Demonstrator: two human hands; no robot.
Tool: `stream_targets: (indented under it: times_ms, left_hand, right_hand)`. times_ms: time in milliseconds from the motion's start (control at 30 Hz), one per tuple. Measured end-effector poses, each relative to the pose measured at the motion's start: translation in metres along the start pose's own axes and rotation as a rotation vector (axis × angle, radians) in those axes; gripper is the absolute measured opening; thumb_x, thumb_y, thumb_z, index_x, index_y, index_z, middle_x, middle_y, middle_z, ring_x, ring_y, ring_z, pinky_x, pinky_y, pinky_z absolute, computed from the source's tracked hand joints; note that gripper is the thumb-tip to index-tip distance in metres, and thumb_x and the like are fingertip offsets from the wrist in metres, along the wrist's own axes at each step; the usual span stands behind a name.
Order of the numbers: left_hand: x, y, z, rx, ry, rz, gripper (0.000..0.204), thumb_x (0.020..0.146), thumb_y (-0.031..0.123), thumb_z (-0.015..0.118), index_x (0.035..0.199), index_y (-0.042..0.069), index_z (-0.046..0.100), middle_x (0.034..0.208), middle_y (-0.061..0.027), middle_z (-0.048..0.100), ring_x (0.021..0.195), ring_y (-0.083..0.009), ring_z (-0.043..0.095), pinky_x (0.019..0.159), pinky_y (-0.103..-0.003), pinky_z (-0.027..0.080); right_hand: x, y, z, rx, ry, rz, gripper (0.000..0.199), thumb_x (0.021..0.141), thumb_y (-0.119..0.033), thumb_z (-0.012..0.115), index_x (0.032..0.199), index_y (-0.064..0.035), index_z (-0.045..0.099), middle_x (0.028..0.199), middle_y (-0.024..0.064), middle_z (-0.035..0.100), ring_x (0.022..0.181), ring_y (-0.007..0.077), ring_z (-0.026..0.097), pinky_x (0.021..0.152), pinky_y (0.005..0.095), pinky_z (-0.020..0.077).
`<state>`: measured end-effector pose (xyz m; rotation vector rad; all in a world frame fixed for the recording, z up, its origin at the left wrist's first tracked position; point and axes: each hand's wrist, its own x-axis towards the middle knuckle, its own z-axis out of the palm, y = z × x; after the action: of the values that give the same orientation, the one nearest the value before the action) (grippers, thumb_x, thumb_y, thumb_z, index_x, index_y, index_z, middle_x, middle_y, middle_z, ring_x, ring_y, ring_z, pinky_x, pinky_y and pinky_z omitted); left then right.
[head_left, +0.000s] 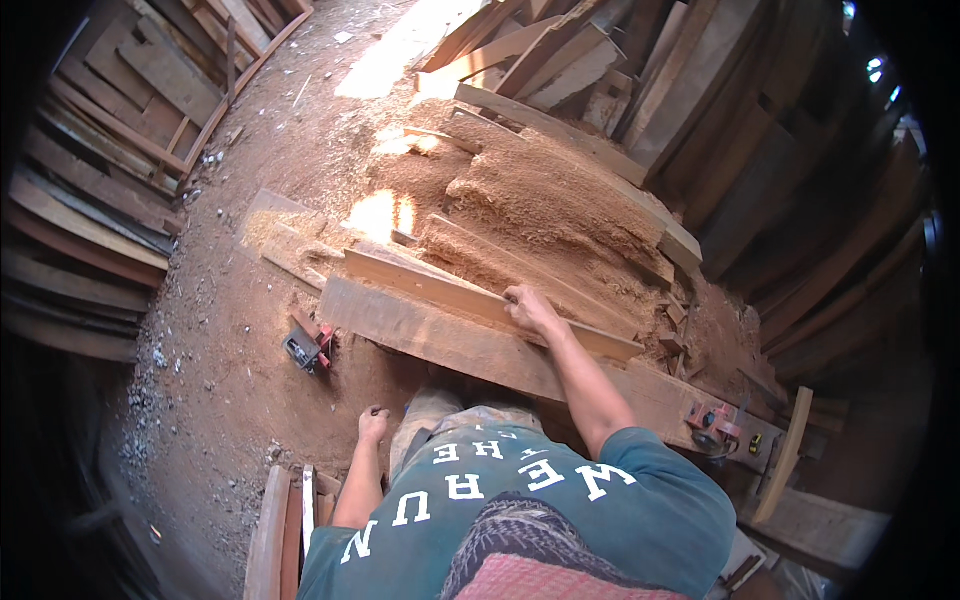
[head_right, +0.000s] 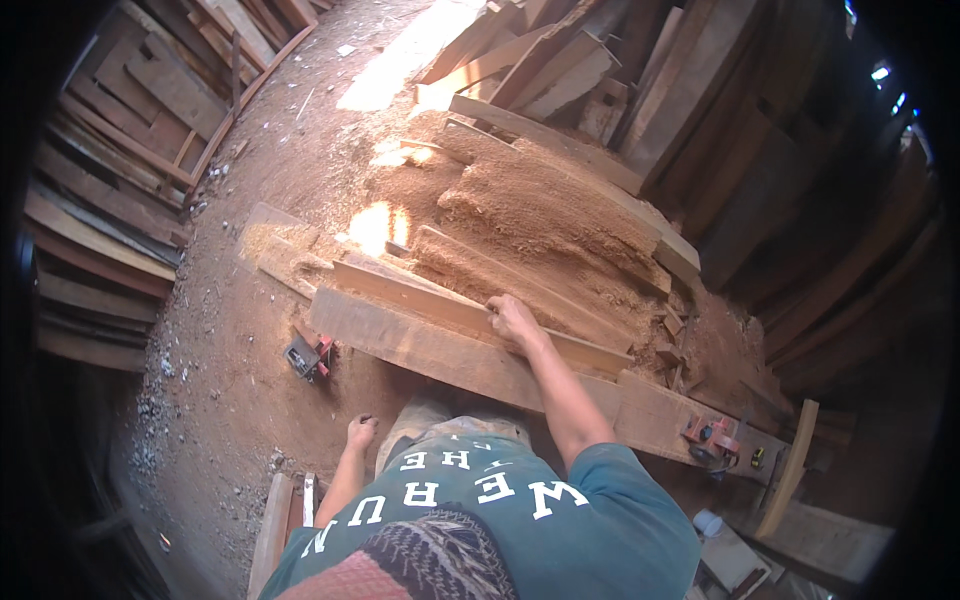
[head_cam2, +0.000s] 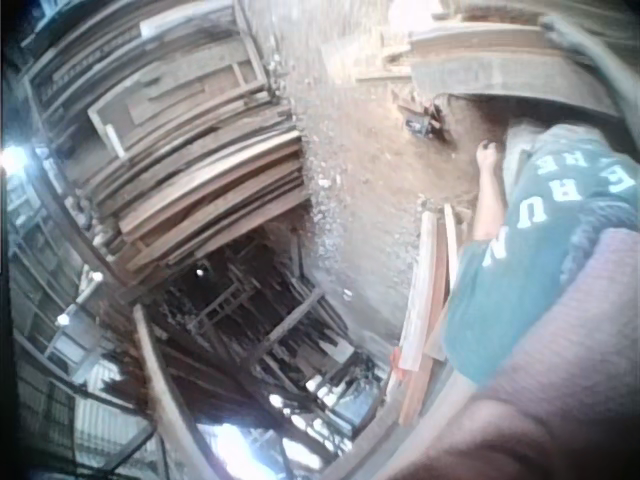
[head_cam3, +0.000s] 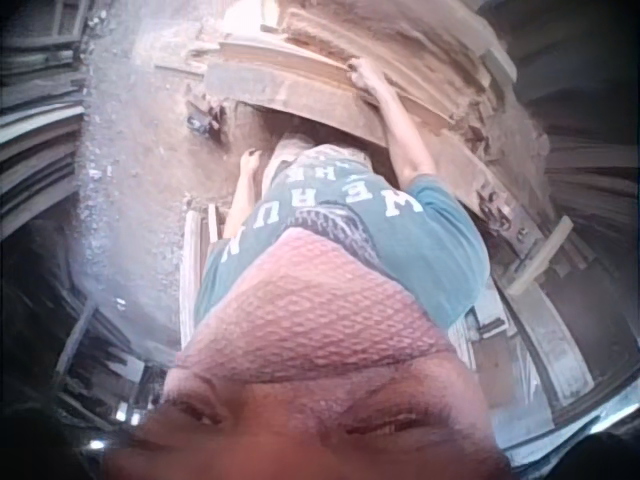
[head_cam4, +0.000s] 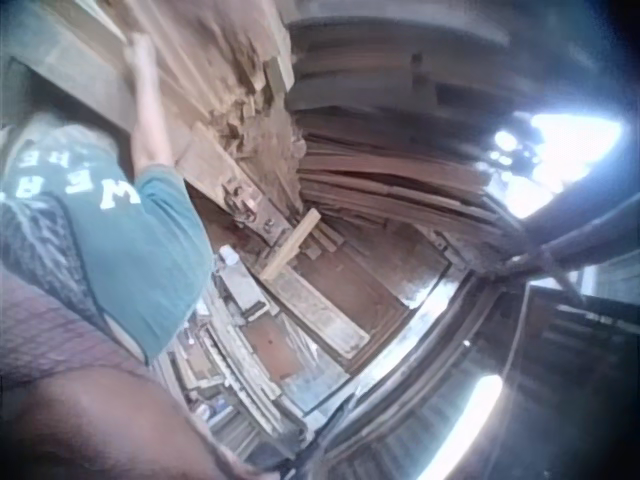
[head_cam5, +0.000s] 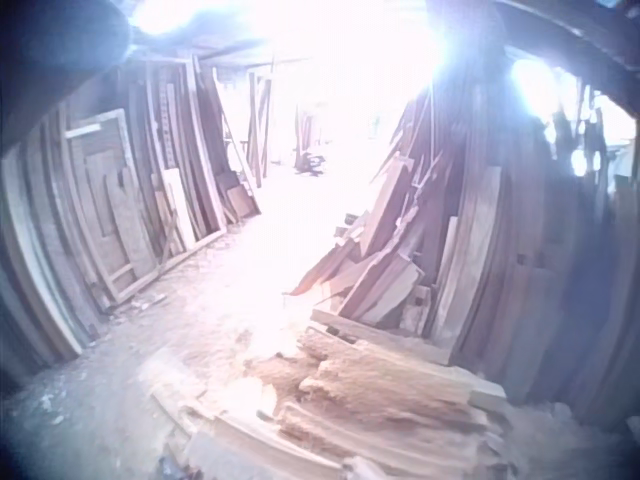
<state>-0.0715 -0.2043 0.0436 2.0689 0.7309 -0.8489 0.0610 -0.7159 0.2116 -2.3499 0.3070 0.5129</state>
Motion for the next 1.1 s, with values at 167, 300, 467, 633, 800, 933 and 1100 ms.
stream_targets:
  times_ms: [167, 300, 467, 633, 800, 933, 1100]
  left_hand:
    - [0.04, 0.002, -0.034, 0.055, -0.005, -0.057, 0.05, 0.09, 0.027, 0.077, 0.131, -0.003, 0.074, 0.117, -0.0229, 0.08, 0.107, -0.0319, 0.077, 0.096, -0.041, 0.059]
    - [0.088, 0.026, -0.066, -0.096, -0.002, 0.02, 0.045, 0.09, 0.022, 0.077, 0.127, -0.004, 0.074, 0.106, -0.0172, 0.079, 0.098, -0.0241, 0.075, 0.086, -0.039, 0.06]
    - [0.132, 0.082, -0.122, -0.225, 0.314, 0.293, 0.036, 0.097, 0.017, 0.07, 0.126, -0.004, 0.07, 0.105, -0.0119, 0.075, 0.087, -0.0226, 0.072, 0.08, -0.037, 0.059]
    - [0.114, 0.227, -0.154, -0.285, 0.404, 0.427, 0.037, 0.101, 0.019, 0.066, 0.129, -0.006, 0.068, 0.111, -0.0136, 0.074, 0.1, -0.0241, 0.071, 0.094, -0.039, 0.057]
    - [0.144, 0.282, -0.155, 0.043, 0.333, 0.578, 0.048, 0.105, 0.036, 0.066, 0.13, -0.005, 0.071, 0.123, -0.0238, 0.077, 0.115, -0.0337, 0.073, 0.101, -0.043, 0.055]
    - [0.148, 0.294, -0.15, 0.31, 0.106, 0.433, 0.071, 0.107, 0.059, 0.056, 0.136, -0.004, 0.071, 0.133, -0.0332, 0.071, 0.126, -0.046, 0.069, 0.107, -0.049, 0.051]
    - [0.161, 0.308, -0.126, 0.411, 0.073, 0.384, 0.08, 0.107, 0.063, 0.052, 0.136, -0.009, 0.069, 0.14, -0.0375, 0.066, 0.136, -0.0473, 0.063, 0.113, -0.049, 0.048]
  right_hand:
    - [0.009, -0.06, -0.116, 0.059, 0.073, 0.167, 0.017, 0.104, 0.001, 0.059, 0.101, -0.0054, 0.075, 0.108, 0.0145, 0.075, 0.102, 0.0245, 0.07, 0.1, 0.0413, 0.0607]
    - [0.054, -0.062, -0.227, -0.572, 0.758, 0.062, 0.05, 0.107, -0.026, 0.064, 0.155, -0.0117, 0.056, 0.157, 0.0229, 0.053, 0.15, 0.0388, 0.047, 0.13, 0.0598, 0.0338]
    - [0.054, -0.113, -0.269, 0.004, 0.96, -0.142, 0.047, 0.094, -0.024, 0.079, 0.138, -0.0086, 0.069, 0.128, 0.0194, 0.069, 0.12, 0.034, 0.068, 0.105, 0.0455, 0.0541]
    - [0.008, -0.02, -0.178, 0.024, 0.55, 0.184, 0.059, 0.092, -0.034, 0.079, 0.144, -0.0091, 0.067, 0.136, 0.025, 0.067, 0.131, 0.04, 0.064, 0.112, 0.0461, 0.0519]
    - [-0.104, 0.118, -0.053, -0.132, 0.513, 0.68, 0.07, 0.091, -0.042, 0.08, 0.151, -0.0117, 0.062, 0.143, 0.0285, 0.064, 0.135, 0.0438, 0.061, 0.116, 0.0501, 0.0483]
    - [-0.19, 0.147, -0.01, -0.1, 0.617, 1.061, 0.076, 0.094, -0.048, 0.077, 0.155, -0.0068, 0.058, 0.148, 0.0318, 0.061, 0.14, 0.0447, 0.058, 0.122, 0.05, 0.0421]
    - [-0.229, 0.182, 0.02, 0.231, 0.67, 1.045, 0.078, 0.101, -0.054, 0.066, 0.15, 0.0053, 0.055, 0.151, 0.0371, 0.057, 0.144, 0.0506, 0.053, 0.121, 0.0532, 0.042]
